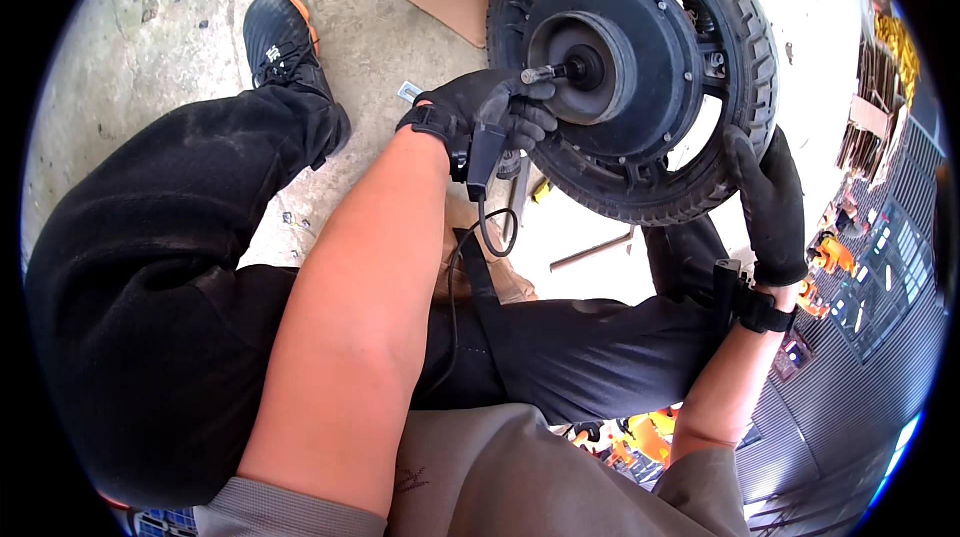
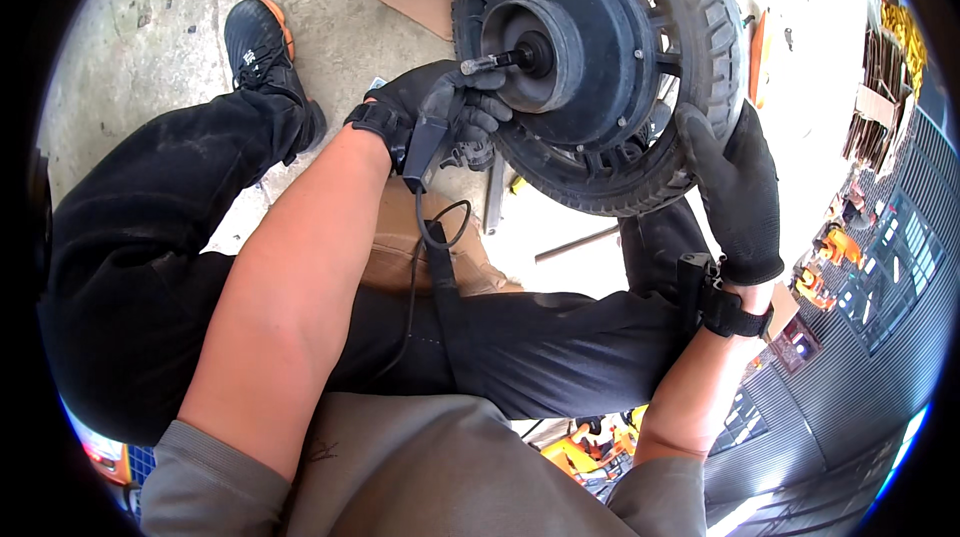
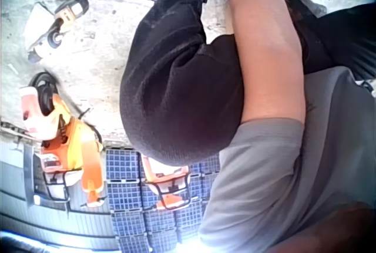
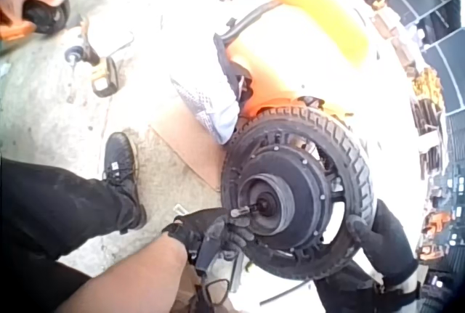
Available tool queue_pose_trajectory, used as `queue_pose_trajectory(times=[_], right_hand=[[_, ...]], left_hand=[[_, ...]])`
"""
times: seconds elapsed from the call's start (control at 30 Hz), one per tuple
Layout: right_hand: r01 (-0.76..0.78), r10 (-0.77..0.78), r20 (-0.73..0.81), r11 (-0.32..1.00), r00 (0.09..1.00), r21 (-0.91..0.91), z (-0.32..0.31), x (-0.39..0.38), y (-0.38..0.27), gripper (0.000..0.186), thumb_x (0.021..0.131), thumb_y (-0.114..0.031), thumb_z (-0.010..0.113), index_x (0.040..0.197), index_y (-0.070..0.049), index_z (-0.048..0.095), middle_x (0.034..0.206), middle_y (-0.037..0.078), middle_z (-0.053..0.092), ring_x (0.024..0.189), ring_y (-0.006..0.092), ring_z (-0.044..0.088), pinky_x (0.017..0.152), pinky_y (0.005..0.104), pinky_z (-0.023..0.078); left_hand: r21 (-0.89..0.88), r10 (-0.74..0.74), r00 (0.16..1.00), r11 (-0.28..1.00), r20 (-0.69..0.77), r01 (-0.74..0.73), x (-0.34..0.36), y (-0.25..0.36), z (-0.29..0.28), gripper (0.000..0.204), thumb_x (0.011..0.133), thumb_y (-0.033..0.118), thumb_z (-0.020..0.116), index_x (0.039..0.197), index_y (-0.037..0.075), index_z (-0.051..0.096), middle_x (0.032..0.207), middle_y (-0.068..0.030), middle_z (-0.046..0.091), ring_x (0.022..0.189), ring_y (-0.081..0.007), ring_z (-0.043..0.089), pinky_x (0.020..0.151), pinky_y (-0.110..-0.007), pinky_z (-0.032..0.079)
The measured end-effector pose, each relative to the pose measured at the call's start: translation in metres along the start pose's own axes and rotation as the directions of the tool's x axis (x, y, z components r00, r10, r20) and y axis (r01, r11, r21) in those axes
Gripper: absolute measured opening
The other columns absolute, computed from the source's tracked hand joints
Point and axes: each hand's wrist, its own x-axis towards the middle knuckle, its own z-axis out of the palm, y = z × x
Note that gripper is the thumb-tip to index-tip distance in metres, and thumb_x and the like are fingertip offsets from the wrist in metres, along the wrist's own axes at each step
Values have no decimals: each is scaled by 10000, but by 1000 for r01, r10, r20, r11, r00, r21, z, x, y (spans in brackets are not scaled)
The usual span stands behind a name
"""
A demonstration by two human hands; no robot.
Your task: The person works on the hub motor of a scooter wheel, rotating the motor assembly by hand while it is attached to the tire.
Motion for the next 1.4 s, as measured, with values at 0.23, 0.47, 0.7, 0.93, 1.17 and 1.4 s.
queue_pose_trajectory(times=[0.23, 0.47, 0.7, 0.93, 1.17, 1.4], right_hand=[[-14, 14, -11, 1000, 1000, 17, 1, 0, -1, 394, 1011, -187, 619, 1318, 53, 558, 1189, 123, 680, 1062, 163, 627, 944, 318, 494], [-10, 10, -15, 1000, 1000, 4, 2, 0, -1, 373, 1013, -166, 623, 1311, 49, 562, 1167, 106, 683, 1027, 149, 625, 921, 305, 497], [5, -5, -9, 999, 1000, 35, 2, 0, 1, 369, 1015, -168, 622, 1313, 42, 566, 1170, 97, 681, 1037, 146, 617, 930, 301, 490], [-10, 10, -21, 1000, 1000, 0, 2, -1, -1, 348, 1018, -171, 617, 1287, 43, 570, 1158, 102, 683, 1015, 150, 624, 917, 303, 495], [-9, 9, -8, 1000, 1000, 8, 1, 1, 3, 365, 1014, -176, 621, 1297, 47, 561, 1163, 108, 681, 1026, 152, 620, 915, 303, 494], [-9, 9, 6, 1000, 1000, -21, -2, 1, 4, 381, 1030, -156, 595, 1354, 40, 551, 1236, 106, 667, 1107, 158, 608, 985, 308, 466]], left_hand=[[451, 148, 987, 886, -63, -104, 23, 1, 2, 360, 909, 396, 764, 1034, 71, 672, 729, -58, 669, 599, -117, 622, 555, -239, 519], [196, 94, 991, 974, 93, -110, 25, -1, -17, 397, 928, 418, 734, 1091, 58, 690, 881, -62, 703, 758, -120, 686, 649, -245, 570], [225, 90, 996, 970, 20, -92, 19, 0, -7, 359, 913, 386, 759, 1071, 72, 688, 855, -69, 703, 718, -135, 688, 636, -253, 582], [699, 320, 944, 693, -82, -175, 34, 11, -2, 357, 863, 385, 811, 958, 58, 707, 796, -64, 709, 648, -120, 653, 557, -261, 529], [899, 828, 560, 266, -29, -347, 59, 9, -21, 426, 803, 453, 846, 804, 53, 699, 688, -49, 667, 657, -147, 624, 624, -336, 506], [735, 768, 577, 556, -277, -388, 42, 14, -1, 475, 787, 503, 852, 739, 69, 666, 671, -28, 643, 643, -133, 566, 638, -322, 487]])
